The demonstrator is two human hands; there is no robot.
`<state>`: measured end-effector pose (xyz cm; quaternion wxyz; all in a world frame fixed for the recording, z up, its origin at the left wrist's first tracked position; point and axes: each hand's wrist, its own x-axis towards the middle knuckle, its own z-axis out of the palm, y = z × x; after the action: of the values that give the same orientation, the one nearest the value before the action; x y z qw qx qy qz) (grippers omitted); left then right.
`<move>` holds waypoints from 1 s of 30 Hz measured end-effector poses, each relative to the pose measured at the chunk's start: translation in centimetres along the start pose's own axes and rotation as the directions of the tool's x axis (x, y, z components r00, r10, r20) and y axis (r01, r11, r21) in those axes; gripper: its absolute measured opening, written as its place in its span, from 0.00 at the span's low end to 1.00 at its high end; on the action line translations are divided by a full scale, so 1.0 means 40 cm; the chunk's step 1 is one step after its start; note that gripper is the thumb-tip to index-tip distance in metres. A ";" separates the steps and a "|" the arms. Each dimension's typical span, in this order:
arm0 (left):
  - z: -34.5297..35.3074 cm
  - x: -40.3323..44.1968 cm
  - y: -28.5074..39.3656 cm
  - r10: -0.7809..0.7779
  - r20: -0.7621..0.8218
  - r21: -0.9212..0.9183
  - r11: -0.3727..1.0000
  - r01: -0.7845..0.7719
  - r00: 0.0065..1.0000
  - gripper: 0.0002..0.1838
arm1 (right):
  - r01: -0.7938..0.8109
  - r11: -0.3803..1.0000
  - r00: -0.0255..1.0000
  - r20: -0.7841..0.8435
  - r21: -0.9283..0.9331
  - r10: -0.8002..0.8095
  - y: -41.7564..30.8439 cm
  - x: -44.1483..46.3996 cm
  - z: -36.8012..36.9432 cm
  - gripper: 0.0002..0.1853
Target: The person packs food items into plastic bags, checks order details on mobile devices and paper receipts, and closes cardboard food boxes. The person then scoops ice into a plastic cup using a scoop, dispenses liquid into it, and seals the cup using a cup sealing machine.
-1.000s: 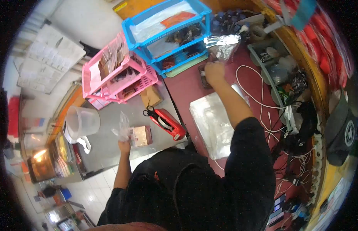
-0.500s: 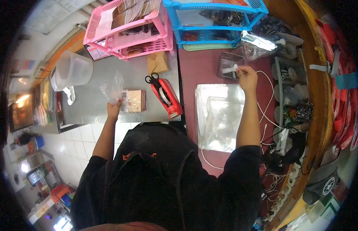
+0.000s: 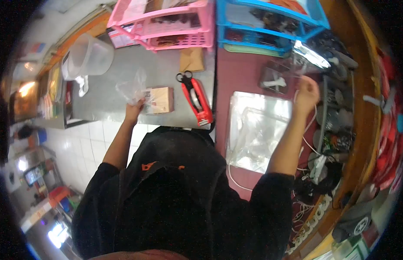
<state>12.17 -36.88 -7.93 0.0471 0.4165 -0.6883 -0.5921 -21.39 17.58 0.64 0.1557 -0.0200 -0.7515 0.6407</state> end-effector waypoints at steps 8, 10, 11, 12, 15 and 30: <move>0.005 -0.027 -0.005 0.034 -0.031 -0.093 0.995 -0.037 0.999 0.14 | -0.683 0.349 0.717 0.680 0.642 0.154 -0.178 -0.359 0.439 0.03; 0.010 -0.026 -0.010 0.062 -0.054 -0.156 0.985 -0.070 0.997 0.14 | -0.889 0.219 0.452 0.843 0.401 0.291 -0.198 -0.534 0.611 0.03; 0.008 -0.028 -0.014 0.098 -0.031 -0.155 0.983 -0.102 0.995 0.13 | -0.926 0.150 0.376 0.872 0.345 0.315 -0.174 -0.622 0.692 0.03; 0.007 -0.032 -0.018 0.131 -0.010 -0.153 0.980 -0.131 0.991 0.13 | -0.952 0.047 0.288 0.836 0.302 0.466 -0.186 -0.691 0.751 0.03; -0.017 -0.034 0.000 0.448 0.129 0.422 0.782 -0.458 0.885 0.12 | -0.965 0.119 0.258 0.758 0.235 0.599 -0.056 -0.848 0.888 0.01; -0.049 -0.014 0.038 0.641 0.460 0.540 0.348 -0.767 0.614 0.11 | 0.167 0.970 0.419 0.877 0.179 -0.234 0.058 -0.847 0.889 0.10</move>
<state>12.85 -38.10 -5.82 0.0796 0.0113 -0.9674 -0.2403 1.20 -23.81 -13.33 -0.1868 0.4143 -0.6963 0.5555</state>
